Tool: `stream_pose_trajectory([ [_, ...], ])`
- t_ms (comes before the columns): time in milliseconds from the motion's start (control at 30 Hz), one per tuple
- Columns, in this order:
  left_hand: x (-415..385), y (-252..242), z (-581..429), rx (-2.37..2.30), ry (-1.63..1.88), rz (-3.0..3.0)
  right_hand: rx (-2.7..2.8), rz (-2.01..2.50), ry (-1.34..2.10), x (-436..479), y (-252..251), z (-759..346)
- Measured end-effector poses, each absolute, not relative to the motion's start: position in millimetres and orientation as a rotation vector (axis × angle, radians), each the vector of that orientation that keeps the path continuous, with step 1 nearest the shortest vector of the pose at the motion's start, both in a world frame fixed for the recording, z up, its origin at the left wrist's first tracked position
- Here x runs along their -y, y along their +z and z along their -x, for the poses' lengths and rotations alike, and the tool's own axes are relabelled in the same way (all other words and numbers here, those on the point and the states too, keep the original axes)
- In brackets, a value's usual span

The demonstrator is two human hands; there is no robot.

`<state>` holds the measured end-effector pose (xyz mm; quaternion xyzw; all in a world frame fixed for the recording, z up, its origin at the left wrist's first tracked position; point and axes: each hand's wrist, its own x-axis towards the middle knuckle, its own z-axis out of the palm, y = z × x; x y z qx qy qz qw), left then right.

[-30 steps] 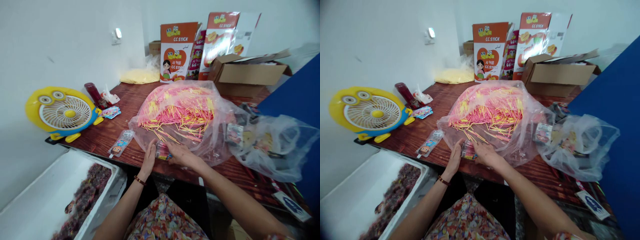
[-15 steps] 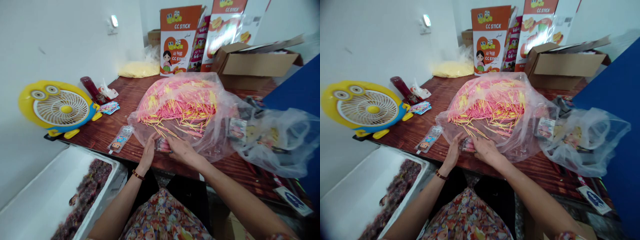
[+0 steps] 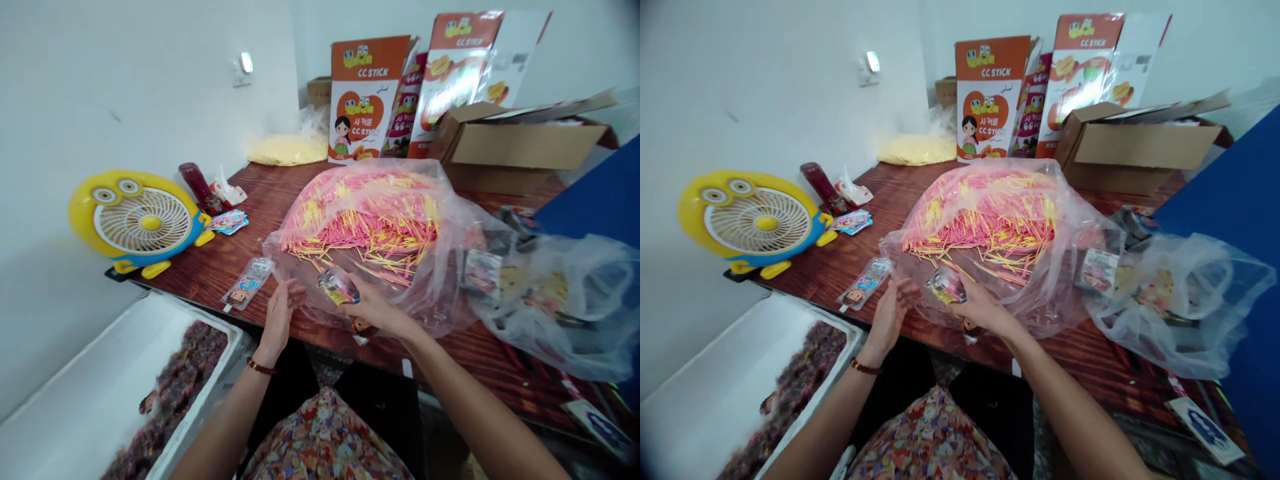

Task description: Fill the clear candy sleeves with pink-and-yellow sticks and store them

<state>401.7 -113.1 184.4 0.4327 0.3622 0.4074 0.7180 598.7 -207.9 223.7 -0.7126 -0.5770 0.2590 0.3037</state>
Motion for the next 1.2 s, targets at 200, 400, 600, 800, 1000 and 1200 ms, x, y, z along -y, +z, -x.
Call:
stream_pose_trajectory([
  [200, 130, 234, -374, -0.721, 0.616, -0.97, 1.366, 1.638, 0.475, 212, 222, -569],
  [400, 125, 273, -360, -0.534, 0.262, -0.73, 1.907, 1.422, -0.13, 210, 223, -549],
  [600, 124, 263, -358, -0.712, 0.348, -0.662, 2.137, 1.283, -0.405, 204, 222, -534],
  [800, 139, 256, -335, -0.756, 0.523, -0.539, 2.182, 1.131, -0.475, 195, 220, -517],
  [1000, 143, 246, -283, -0.768, 0.791, -0.503, 2.289, 0.952, -0.414, 163, 224, -469],
  [1200, 104, 239, -147, -1.098, 1.036, -0.721, 2.321, 0.976, -0.311, 133, 216, -424],
])
